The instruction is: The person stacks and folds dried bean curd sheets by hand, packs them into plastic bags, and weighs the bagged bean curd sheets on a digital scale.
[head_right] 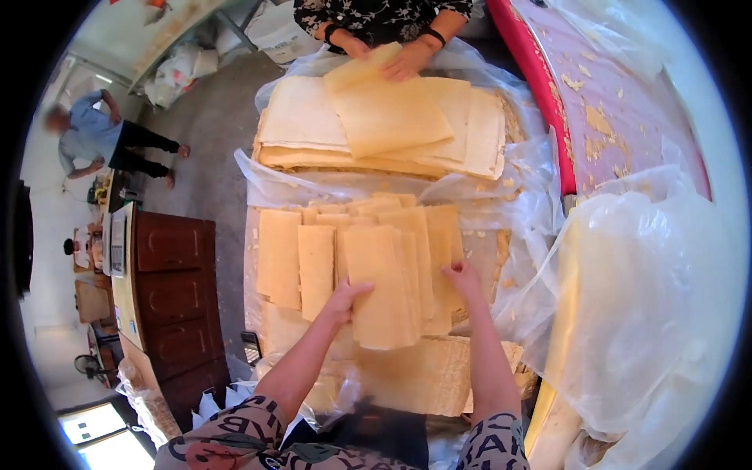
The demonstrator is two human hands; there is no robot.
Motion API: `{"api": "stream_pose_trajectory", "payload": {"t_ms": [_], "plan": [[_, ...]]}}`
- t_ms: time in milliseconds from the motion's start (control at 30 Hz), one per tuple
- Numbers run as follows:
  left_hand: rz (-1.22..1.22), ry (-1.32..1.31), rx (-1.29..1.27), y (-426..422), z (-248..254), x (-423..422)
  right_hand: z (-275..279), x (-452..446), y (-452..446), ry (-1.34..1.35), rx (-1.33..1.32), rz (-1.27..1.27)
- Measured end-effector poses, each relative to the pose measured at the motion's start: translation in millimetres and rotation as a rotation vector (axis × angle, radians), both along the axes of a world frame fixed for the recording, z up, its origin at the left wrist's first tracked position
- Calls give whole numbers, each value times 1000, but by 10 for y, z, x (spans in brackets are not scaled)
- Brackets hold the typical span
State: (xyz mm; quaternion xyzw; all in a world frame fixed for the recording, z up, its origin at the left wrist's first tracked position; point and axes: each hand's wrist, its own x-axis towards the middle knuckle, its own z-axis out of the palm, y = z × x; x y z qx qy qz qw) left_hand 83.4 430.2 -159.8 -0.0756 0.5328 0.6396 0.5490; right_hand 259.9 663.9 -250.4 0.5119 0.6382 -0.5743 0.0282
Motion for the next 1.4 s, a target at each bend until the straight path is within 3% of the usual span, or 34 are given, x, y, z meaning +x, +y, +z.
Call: {"api": "stream_pose_trajectory", "payload": {"t_ms": [67, 233, 300, 533, 600, 667, 733, 833, 933, 1000, 1067, 1100, 1167, 1233, 1300, 1367, 1400], "plan": [[-16, 34, -59, 100, 146, 23, -183, 25, -127, 76, 41, -5], [-88, 75, -59, 122, 149, 19, 173, -171, -292, 131, -64, -31], [-90, 31, -26, 89, 84, 24, 393, -252, -350, 474, -501, -408], [-70, -27, 5, 42, -19, 19, 471, -279, -376, 409, -419, -270], [-19, -66, 32, -21, -51, 4, 421, -168, -249, 111, -146, -76], [44, -74, 48, -50, 61, -49, 409, -25, -122, 217, -90, -288], [104, -85, 65, -64, 90, -97, 664, 107, 101, 373, -217, -399], [64, -36, 46, -75, -7, -124, 1063, 191, 243, 602, -296, -430], [59, 63, 0, 20, 2, -42, 1320, 135, 43, 598, -473, -300], [74, 157, -71, 116, 149, 18, 1151, -13, -295, 426, -314, -194], [158, 24, -16, 36, -205, 1, 1161, -306, -528, 229, -228, -37], [238, -115, 34, -3, -320, -23, 1047, -394, -646, 242, -228, -34], [283, -144, 184, 58, 48, 14, 784, -487, -906, 355, 135, -28], [326, -189, 329, 54, 59, 76, 778, -535, -1024, 312, 128, -29], [72, 400, -1, -28, -229, 201, 840, -553, -1199, 244, 123, -21], [71, 342, -15, 80, 110, 190, 1075, -630, -1361, 6, 390, 97], [65, 301, -28, 120, 244, 156, 1174, -611, -1315, 3, 397, 98]]}}
